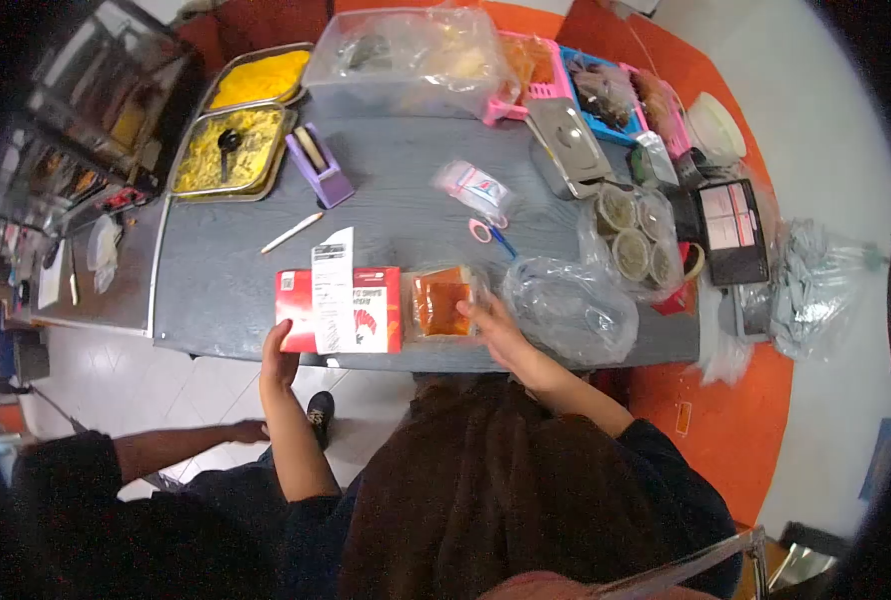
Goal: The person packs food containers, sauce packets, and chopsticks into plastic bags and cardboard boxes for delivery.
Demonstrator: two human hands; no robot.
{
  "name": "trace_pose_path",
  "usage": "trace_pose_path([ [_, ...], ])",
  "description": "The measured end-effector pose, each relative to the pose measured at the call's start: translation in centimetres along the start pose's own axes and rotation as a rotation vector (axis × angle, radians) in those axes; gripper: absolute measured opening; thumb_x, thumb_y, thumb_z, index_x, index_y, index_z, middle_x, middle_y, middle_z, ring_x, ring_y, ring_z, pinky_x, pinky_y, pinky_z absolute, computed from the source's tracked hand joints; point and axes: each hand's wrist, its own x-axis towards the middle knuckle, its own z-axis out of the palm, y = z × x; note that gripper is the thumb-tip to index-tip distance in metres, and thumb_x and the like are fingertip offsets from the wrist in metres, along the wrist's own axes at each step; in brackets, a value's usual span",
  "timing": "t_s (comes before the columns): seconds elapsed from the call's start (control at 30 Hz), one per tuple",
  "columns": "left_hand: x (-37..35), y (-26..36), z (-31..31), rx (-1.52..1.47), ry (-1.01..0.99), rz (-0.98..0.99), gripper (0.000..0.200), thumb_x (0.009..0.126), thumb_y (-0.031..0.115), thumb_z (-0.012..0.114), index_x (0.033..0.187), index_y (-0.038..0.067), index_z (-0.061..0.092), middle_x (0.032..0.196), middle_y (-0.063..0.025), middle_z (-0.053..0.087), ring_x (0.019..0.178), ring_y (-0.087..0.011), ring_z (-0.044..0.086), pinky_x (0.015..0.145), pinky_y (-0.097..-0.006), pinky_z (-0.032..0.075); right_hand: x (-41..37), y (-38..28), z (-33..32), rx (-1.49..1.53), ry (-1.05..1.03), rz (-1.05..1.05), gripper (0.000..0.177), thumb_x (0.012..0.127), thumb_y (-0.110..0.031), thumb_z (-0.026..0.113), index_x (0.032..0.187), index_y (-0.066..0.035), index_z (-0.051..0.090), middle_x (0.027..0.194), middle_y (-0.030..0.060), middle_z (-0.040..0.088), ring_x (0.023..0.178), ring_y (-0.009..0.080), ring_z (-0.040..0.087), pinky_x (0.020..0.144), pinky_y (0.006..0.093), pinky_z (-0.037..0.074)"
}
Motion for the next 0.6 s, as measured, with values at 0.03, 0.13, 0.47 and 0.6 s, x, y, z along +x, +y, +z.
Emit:
trace_pose_path([
  [0.03,-0.5,-0.4,-0.4,-0.029,0.012,-0.022,0.035,0.076,0.022,0.057,0.100,-0.002,0.053,0.100,-0.0100,0.057,0.095,-0.0200,0.053,0.085,-0.0315,0.037,0.1,0.3,-0.3,-0.012,-0.013,-0.012,0.067,0.073,-0.029,0.066,0.126,-0.007,0.032,0.118,0.0106,0.044,0.107,0.0232,0.045,0.076,0.0430,0.048],
  [0.13,-1.1,-1.4,-0.8,-0.055,0.062,-0.041,0.037,0.075,0.022,0.057,0.103,-0.002,0.051,0.101,-0.0104,0.057,0.095,-0.0204,0.053,0.085,-0.0322,0.038,0.3,0.9,-1.3,-0.012,-0.029,-0.027,0.069,0.072,-0.029,0.068,0.126,-0.007,0.032,0.118,0.0104,0.044,0.108,0.0231,0.044,0.078,0.0430,0.047],
  [0.47,-2.6,-1.4,0.2,0.003,0.029,0.034,0.057,0.071,0.023,0.060,0.118,-0.002,0.039,0.113,-0.0108,0.049,0.106,-0.0218,0.046,0.094,-0.0336,0.032,1.7,0.0,-1.0,-0.037,-0.001,-0.029,0.057,0.072,-0.029,0.067,0.119,-0.008,0.043,0.113,0.0064,0.048,0.104,0.0198,0.047,0.077,0.0394,0.045],
  [0.6,-2.7,-1.8,0.5,-0.036,0.038,0.037,0.057,0.071,0.024,0.059,0.118,-0.002,0.039,0.113,-0.0103,0.049,0.106,-0.0213,0.046,0.094,-0.0327,0.032,4.8,-1.0,-0.8,-0.031,-0.050,-0.115,0.055,0.073,-0.029,0.066,0.119,-0.010,0.043,0.112,0.0043,0.050,0.103,0.0189,0.048,0.078,0.0402,0.046],
])
